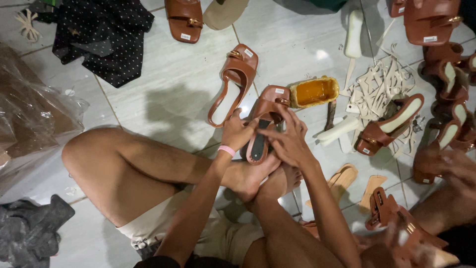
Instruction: The person sits on the floor and assembles brown sandals by inserting white insoles into the shoe uppers. They press the insoles into place and handle multiple pairs of sandals and loose insoles scattered around them.
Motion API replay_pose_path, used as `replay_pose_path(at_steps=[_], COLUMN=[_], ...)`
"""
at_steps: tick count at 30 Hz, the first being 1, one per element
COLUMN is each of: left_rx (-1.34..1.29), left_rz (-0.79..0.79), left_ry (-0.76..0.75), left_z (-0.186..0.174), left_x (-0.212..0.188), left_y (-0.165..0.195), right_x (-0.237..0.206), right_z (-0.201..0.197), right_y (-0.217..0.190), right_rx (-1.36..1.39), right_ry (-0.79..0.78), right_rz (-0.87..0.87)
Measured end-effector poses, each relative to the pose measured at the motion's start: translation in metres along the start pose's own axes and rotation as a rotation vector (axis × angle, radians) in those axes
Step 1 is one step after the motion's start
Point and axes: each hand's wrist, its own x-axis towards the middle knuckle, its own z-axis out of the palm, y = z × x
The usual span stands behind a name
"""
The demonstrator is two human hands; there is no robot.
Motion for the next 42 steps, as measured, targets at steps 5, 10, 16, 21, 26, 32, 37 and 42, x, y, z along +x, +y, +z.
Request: replay_pose_path(at_steps=[5, 10, 16, 21, 26, 32, 37, 42], left_rx=[-0.014, -0.021, -0.039, -0.024, -0.015, -0.001, 0.019, 0.046], left_rz=[-0.013, 0.02, 0.013, 0.065, 0.021, 0.071, 0.033, -0.002], left_ry=[-0.01, 0.017, 0.003, 0.018, 0.011, 0.005, 0.003, -0.006], left_z=[-0.002, -0.001, 0.002, 0.002, 0.003, 0.004, 0.001, 0.004], left_x=[-0.002, -0.002, 0.0, -0.001, 0.003, 0.004, 0.002, 0.003], left_y=[0.0, -0.003, -0.008, -0.011, -0.014, -0.019, -0.01, -0.008], right_x=[0.011, -0.003, 0.0, 0.006, -0.005, 0.005, 0.011, 0.02], right_z=[0.011, 0.002, 0.003, 0.005, -0.006, 0.002, 0.009, 0.014], right_y=[-0.003, -0.01, -0.008, -0.017, -0.024, -0.009, -0.001, 0.001], right_rx=[-0.171, -0.097, -0.096, -0.062, 0.027, 0.018, -0.039, -0.093], right_ry=[0.069, -0.061, 0.067, 0.059, -0.051, 0.123, 0.098, 0.069], right_rz=[0.064, 0.004, 0.003, 0.016, -0.07, 0.016, 0.079, 0.107])
